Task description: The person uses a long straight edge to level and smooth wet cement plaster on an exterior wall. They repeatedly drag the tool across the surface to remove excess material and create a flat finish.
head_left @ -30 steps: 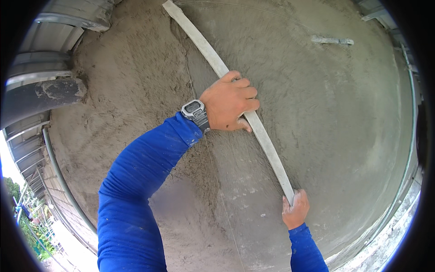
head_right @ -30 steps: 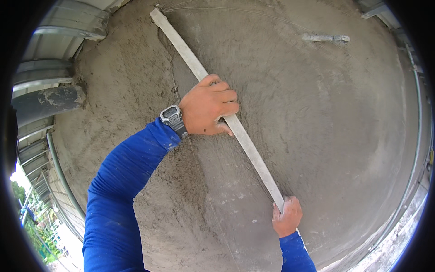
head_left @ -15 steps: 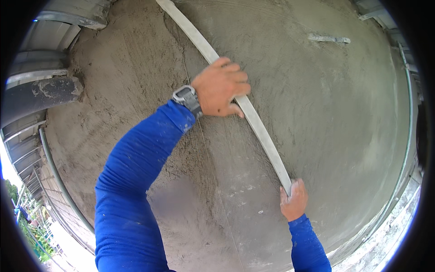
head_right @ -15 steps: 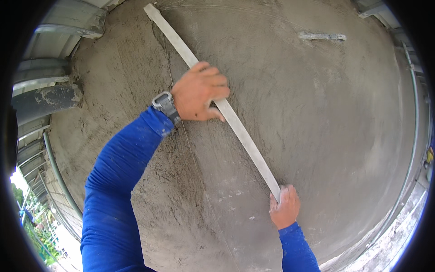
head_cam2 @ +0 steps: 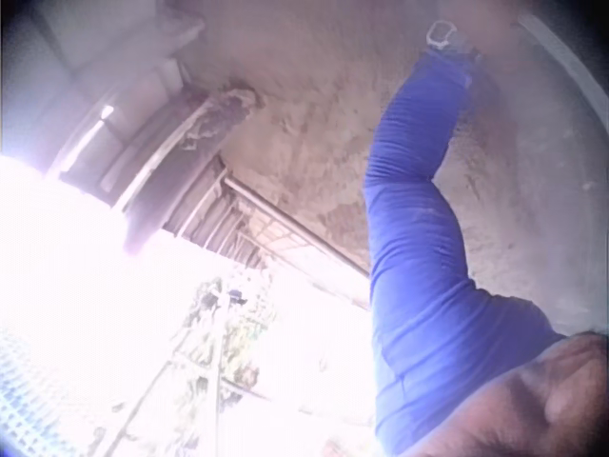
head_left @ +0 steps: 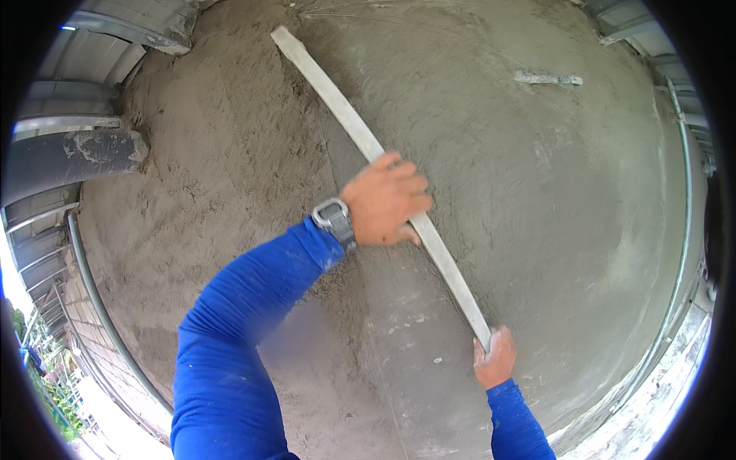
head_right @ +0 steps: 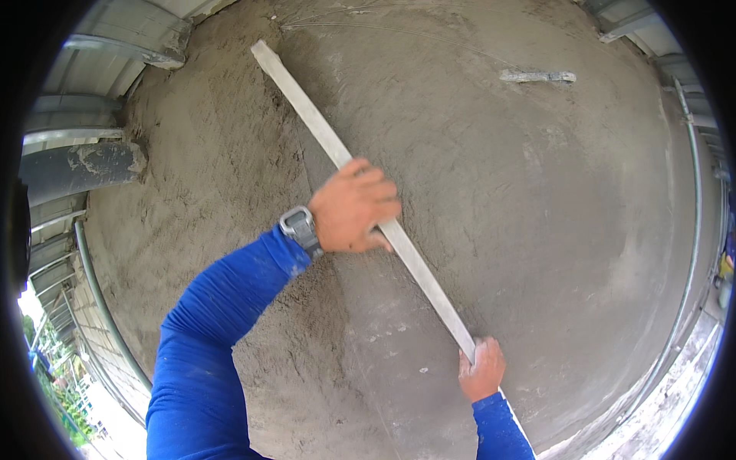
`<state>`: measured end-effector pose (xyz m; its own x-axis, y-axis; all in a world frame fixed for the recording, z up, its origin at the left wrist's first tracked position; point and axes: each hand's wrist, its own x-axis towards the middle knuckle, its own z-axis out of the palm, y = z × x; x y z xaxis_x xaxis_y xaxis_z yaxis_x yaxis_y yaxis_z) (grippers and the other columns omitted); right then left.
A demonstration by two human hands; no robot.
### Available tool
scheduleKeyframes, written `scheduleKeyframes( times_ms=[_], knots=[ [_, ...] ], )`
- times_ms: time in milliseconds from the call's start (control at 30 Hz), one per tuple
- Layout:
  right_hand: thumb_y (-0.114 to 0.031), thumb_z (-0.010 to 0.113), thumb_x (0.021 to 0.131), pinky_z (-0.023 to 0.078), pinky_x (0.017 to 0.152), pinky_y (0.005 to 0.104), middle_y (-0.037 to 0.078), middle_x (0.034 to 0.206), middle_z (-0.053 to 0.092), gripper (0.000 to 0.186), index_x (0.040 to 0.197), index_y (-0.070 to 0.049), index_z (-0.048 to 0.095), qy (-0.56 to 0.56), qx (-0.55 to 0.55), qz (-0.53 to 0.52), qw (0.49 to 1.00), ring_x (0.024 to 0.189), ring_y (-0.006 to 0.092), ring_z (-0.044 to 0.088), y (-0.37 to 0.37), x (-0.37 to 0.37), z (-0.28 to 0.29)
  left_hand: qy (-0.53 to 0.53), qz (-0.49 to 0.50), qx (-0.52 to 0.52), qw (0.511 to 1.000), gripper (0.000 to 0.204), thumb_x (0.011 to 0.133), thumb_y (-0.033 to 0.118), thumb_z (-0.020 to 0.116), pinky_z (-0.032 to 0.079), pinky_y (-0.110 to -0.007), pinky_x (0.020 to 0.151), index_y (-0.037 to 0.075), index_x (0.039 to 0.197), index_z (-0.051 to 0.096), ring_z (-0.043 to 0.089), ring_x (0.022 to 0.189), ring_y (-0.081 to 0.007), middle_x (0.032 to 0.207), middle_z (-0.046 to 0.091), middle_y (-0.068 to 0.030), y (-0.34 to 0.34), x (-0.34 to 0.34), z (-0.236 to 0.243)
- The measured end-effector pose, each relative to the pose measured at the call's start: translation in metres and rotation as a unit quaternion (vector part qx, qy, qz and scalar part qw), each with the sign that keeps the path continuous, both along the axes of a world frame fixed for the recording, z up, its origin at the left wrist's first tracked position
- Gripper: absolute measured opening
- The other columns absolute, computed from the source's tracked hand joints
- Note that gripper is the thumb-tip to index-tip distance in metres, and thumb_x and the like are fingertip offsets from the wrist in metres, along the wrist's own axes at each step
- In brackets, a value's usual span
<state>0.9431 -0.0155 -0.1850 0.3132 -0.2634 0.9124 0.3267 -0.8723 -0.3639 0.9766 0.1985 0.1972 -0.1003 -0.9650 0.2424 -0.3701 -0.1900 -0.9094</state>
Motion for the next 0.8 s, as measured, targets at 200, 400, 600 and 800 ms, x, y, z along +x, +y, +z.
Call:
scheduleKeyframes(
  times_ms=[200, 400, 600, 800],
  knots=[
    [-0.015, 0.074, 0.077, 0.046, 0.073, 0.0493, 0.020, 0.094, 0.056, 0.033, 0.101, 0.002, 0.059, -0.023, 0.005, 0.006, 1.000, 0.087, 0.0420, 0.057, 0.013, 0.012, 0.089, -0.012, -0.011, -0.022, 1.000, 0.052, 0.066, 0.056, 0.078, 0.041, -0.044, 0.093, 0.012, 0.090, 0.067, 0.055, 0.094, -0.0219, 0.093, 0.060, -0.0017, 0.017, 0.001, 0.086],
    [-0.013, 0.077, 0.065, 0.045, 0.072, 0.0492, 0.018, 0.094, 0.056, 0.041, 0.100, 0.001, 0.061, -0.023, -0.045, -0.014, 0.999, 0.087, 0.0395, 0.057, 0.008, 0.011, -0.017, 0.048, -0.021, -0.042, 0.998, 0.044, 0.064, 0.049, 0.081, 0.041, -0.041, 0.089, 0.014, 0.085, 0.064, 0.053, 0.091, -0.0228, 0.091, 0.058, -0.0025, 0.031, 0.005, -0.023],
    [-0.013, 0.077, 0.068, 0.045, 0.074, 0.0488, 0.019, 0.094, 0.055, 0.037, 0.098, 0.002, 0.061, 0.042, -0.023, 0.010, 0.999, 0.089, 0.0401, 0.056, 0.009, -0.002, -0.035, 0.053, 0.012, -0.047, 0.997, 0.044, 0.071, 0.048, 0.079, 0.037, -0.047, 0.105, 0.014, 0.095, 0.068, 0.056, 0.105, -0.0222, 0.099, 0.062, -0.0037, 0.041, -0.009, -0.055],
    [-0.014, 0.075, 0.075, 0.045, 0.076, 0.0510, 0.022, 0.097, 0.054, 0.036, 0.103, 0.003, 0.059, -0.055, -0.033, -0.088, 0.994, 0.091, 0.0429, 0.055, -0.006, -0.008, 0.100, -0.073, -0.066, -0.065, 0.993, 0.047, 0.073, 0.055, 0.076, 0.037, -0.047, 0.106, 0.013, 0.094, 0.069, 0.055, 0.103, -0.0232, 0.098, 0.063, -0.0037, 0.010, -0.002, 0.080]
  ],
)
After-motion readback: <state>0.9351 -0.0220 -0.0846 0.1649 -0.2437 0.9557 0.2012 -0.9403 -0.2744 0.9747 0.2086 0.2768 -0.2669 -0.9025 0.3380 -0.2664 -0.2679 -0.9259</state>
